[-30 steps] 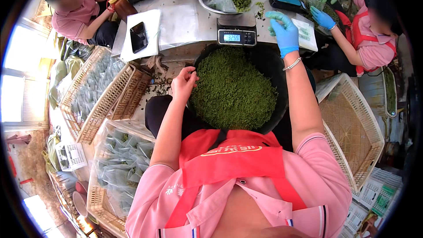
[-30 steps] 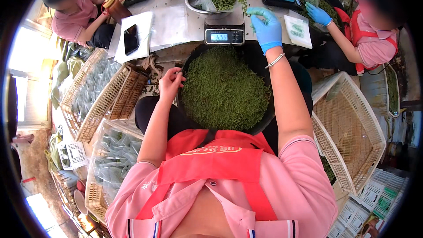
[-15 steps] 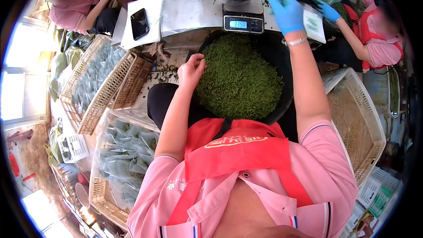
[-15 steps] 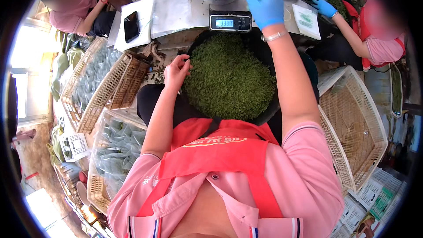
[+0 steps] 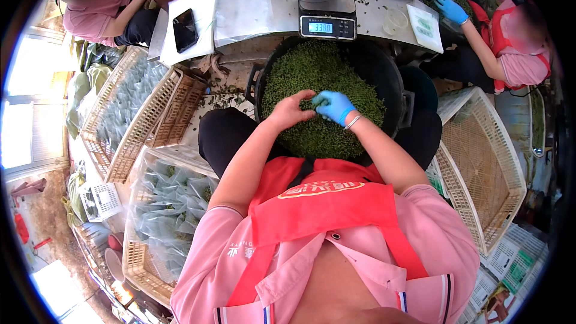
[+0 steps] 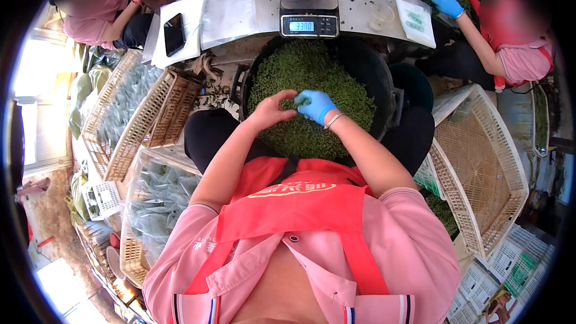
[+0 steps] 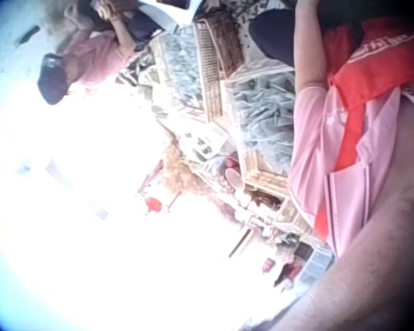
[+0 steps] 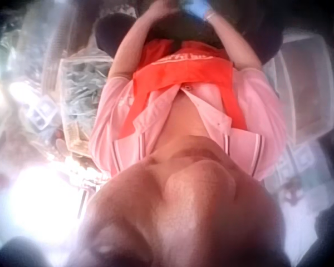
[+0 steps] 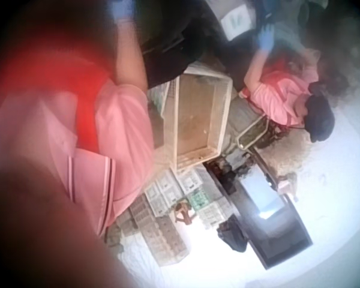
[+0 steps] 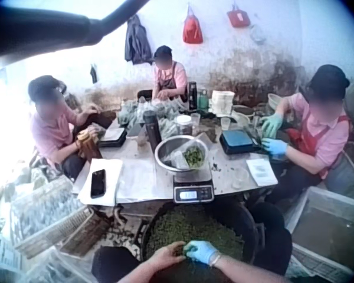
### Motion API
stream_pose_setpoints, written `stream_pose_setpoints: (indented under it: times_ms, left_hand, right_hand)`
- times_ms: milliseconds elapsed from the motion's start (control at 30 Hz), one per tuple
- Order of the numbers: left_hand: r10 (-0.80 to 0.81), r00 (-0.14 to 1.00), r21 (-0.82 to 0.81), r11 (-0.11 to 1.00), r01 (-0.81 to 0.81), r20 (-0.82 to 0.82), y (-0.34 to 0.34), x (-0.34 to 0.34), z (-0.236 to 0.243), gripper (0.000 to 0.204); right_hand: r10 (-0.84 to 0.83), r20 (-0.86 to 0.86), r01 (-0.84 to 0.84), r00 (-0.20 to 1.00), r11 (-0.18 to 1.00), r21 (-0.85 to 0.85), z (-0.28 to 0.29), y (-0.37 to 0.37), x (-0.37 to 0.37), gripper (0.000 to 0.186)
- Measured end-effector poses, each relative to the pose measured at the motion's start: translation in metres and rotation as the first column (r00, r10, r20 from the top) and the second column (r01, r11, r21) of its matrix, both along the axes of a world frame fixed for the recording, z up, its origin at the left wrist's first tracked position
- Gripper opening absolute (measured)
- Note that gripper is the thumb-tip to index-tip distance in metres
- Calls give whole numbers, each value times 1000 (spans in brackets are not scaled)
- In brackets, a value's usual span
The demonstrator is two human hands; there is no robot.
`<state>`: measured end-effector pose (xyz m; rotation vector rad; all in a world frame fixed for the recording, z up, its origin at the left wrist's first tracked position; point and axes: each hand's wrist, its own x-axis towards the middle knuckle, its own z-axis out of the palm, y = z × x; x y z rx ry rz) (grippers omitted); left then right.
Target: The person scoops green tea leaves from a large bowl into small plastic bags, weighs each bag on a digital scale, and places the filled bags into a basket. The process is repeated continuously with other workers visible in the background.
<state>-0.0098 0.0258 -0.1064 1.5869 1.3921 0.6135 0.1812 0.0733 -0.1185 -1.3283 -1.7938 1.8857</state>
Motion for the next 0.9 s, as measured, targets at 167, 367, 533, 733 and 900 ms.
stream_pose_setpoints:
  times_ms: [167,367,533,733,900]
  left_hand:
    - [71,854,-327,938,119,515,6,19,18,30]
    - [273,850,-253,952,-172,450,5,6,2,22]
    - [281,858,-237,952,-193,430,11,8,0,18]
    - [288,861,-215,953,-214,420,6,5,-1,16]
    - [256,954,-166,959,-230,155,7,4,-5,18]
  right_hand:
    - [-285,-409,189,867,947,-259,63,20,30,19]
    - [-321,-657,408,682,913,-22,162,48,33,21]
    - [-229,-749,595,622,760,261,221,133,5,28]
    - [-462,-585,707,667,640,301,199,113,52,39]
    - [-630,-519,795,578,291,532,92,145,115,65]
